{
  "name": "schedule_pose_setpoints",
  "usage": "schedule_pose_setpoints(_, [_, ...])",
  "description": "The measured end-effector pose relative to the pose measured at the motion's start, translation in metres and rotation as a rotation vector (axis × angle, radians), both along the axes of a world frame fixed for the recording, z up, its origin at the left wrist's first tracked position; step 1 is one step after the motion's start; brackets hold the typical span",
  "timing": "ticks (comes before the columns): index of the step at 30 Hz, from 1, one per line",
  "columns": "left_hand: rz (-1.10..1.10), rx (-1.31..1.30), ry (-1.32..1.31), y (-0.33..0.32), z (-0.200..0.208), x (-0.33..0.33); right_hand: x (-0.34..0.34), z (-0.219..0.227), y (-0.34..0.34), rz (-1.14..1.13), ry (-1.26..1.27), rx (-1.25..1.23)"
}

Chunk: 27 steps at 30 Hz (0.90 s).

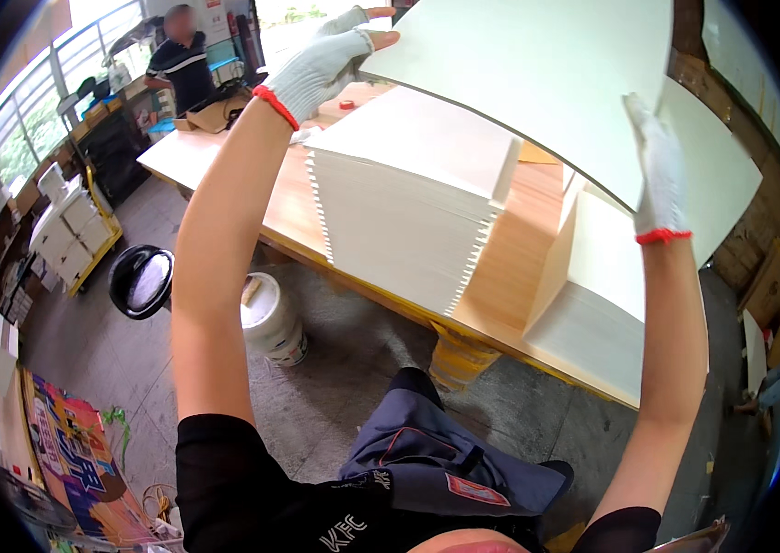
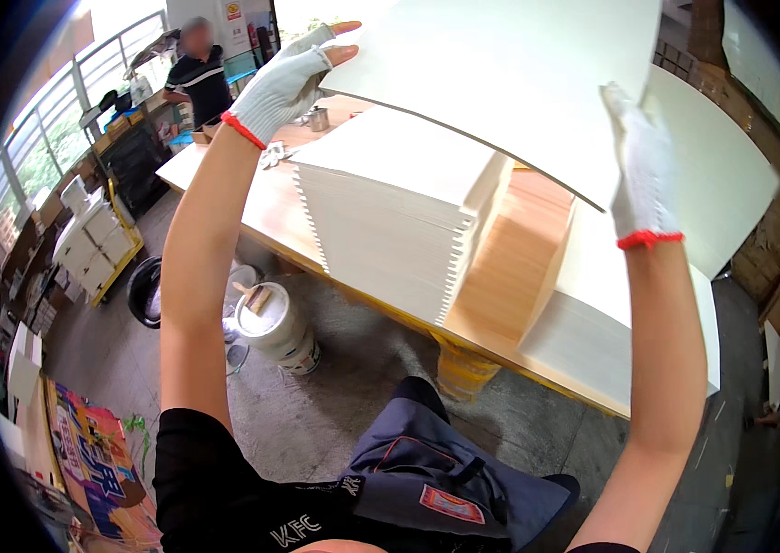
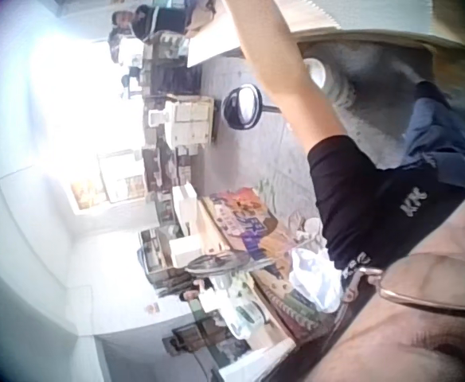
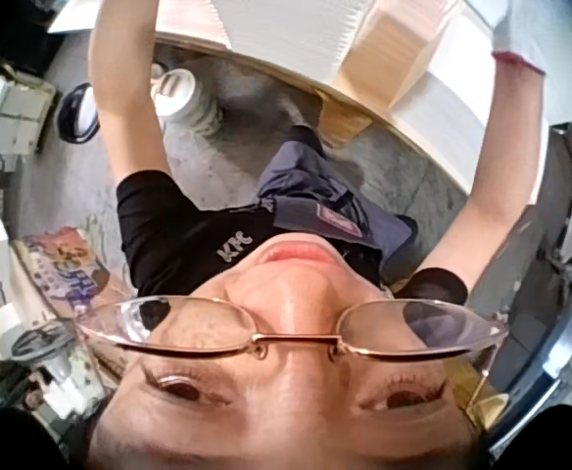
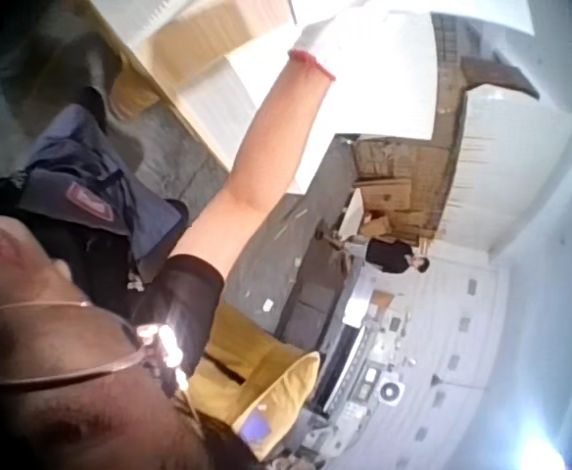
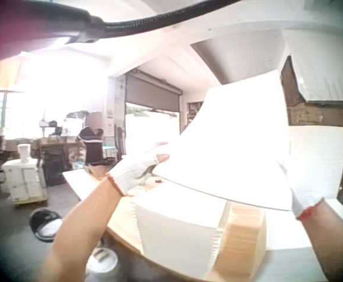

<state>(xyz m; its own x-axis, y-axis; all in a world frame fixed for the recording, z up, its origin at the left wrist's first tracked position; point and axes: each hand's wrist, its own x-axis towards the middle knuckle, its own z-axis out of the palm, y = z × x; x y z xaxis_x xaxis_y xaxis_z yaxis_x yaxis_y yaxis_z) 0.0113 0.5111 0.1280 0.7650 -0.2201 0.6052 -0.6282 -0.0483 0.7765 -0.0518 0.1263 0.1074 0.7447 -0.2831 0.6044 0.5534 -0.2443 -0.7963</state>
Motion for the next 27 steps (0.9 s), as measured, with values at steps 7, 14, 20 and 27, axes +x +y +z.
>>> schedule_pose_setpoints(7, [0.501,0.461,0.196,0.020,-0.010,-0.013,0.092,-0.062,0.048,0.448,0.242,0.248])
schedule_pose_setpoints(14, [0.482,0.814,0.065,0.056,-0.064,-0.008,0.042,-0.067,0.028,-0.031,0.335,-0.720])
schedule_pose_setpoints(20, [0.393,0.939,0.051,0.073,-0.065,-0.033,-0.033,-0.065,0.060,0.081,0.117,-0.957])
schedule_pose_setpoints(27, [0.378,0.902,0.123,0.076,-0.068,-0.025,-0.044,-0.054,0.075,0.115,0.189,-0.986])
